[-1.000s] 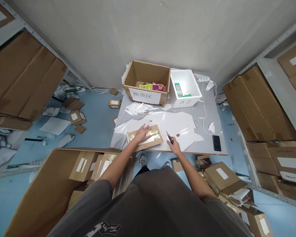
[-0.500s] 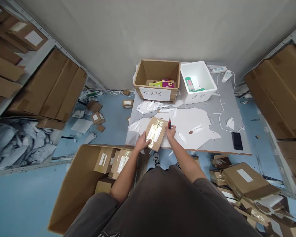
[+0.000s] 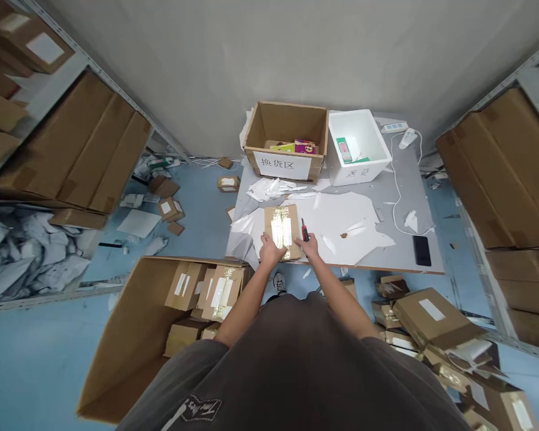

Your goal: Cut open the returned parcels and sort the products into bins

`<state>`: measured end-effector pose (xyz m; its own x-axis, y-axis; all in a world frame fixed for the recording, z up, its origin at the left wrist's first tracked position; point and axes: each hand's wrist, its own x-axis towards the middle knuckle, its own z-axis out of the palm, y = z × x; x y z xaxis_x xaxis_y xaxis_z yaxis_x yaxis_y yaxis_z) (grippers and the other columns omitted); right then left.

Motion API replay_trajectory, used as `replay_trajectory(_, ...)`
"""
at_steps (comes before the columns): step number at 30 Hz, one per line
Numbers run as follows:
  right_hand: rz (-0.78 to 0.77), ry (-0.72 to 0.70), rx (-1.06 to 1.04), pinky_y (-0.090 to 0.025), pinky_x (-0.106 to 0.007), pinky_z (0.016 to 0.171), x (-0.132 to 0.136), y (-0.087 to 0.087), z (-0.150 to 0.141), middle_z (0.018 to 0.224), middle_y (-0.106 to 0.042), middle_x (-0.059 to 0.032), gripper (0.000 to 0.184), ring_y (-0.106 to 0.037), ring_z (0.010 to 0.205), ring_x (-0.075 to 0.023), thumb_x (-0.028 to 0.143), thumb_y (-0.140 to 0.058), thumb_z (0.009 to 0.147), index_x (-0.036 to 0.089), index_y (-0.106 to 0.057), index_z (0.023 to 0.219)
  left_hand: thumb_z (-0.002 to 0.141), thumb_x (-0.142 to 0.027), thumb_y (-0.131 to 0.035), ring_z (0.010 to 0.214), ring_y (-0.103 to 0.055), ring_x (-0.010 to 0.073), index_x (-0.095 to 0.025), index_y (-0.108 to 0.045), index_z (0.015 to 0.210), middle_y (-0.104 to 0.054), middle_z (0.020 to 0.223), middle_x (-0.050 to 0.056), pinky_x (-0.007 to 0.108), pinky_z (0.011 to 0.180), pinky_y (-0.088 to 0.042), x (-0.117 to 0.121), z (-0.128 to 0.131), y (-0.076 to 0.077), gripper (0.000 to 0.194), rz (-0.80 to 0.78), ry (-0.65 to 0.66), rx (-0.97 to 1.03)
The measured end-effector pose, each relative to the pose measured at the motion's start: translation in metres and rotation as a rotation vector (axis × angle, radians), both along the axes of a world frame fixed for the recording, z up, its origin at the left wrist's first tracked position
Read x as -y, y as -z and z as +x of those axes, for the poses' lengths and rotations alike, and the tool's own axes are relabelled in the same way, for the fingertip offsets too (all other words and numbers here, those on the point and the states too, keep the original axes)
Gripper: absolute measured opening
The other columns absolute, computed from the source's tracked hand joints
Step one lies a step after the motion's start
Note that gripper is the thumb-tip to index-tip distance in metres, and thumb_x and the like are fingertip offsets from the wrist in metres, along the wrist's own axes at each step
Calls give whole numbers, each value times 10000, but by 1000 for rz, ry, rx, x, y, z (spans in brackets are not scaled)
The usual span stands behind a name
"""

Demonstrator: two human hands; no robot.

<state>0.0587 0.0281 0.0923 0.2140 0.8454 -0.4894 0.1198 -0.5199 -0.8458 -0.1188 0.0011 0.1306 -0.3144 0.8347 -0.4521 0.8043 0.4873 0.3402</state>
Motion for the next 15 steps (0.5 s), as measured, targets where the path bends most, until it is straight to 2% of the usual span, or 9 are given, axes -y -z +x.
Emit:
replay_trajectory(3,-33,37,41,-535,-284,673,31,9,0,767,-633,48,618,-627,735,-184,563,-905,563,255,-509,924,795,-575,-768,1291,-667,411,-52,-69,1716,-473,1593,302,420,966,-570,-8,-1,-11,1269,-45,-8,13)
replay_trajectory(5,-28,56,79,-547,-296,736,38,13,-2,794,-644,37,597,-646,777,-195,592,-873,590,257,-506,922,815,-573,-746,1292,-663,415,-18,-71,1708,-542,1523,308,427,985,-554,-8,-1,-15,1249,-62,-5,11)
replay_trajectory(8,34,11,101,-557,-316,824,34,15,-1,940,-714,-15,541,-684,894,-216,603,-808,656,260,-507,948,850,-585,-701,1293,-660,415,10,-88,1699,-555,1507,322,430,999,-543,-5,0,-16,1204,-71,4,0)
replay_trajectory(11,55,-69,111,-563,-328,859,20,13,4,1106,-749,-59,493,-705,997,-228,557,-764,690,266,-492,981,892,-616,-653,1314,-647,420,-13,-87,1707,-449,1612,338,446,999,-550,0,-4,-15,1161,-78,42,-3)
replay_trajectory(13,32,-112,96,-566,-327,855,9,11,11,1149,-755,-68,477,-715,1007,-226,501,-759,679,269,-476,986,936,-555,-633,1406,-575,425,-69,-134,1717,-299,1718,314,471,1059,-527,1,-13,-14,1046,0,157,-42)
replay_trajectory(15,12,-143,53,-568,-322,848,-5,8,18,1150,-760,-60,476,-724,986,-217,438,-765,651,269,-472,987,953,-381,-647,1551,-413,407,-164,-250,1707,-194,1785,229,489,1176,-441,0,-26,-13,879,133,406,-101)
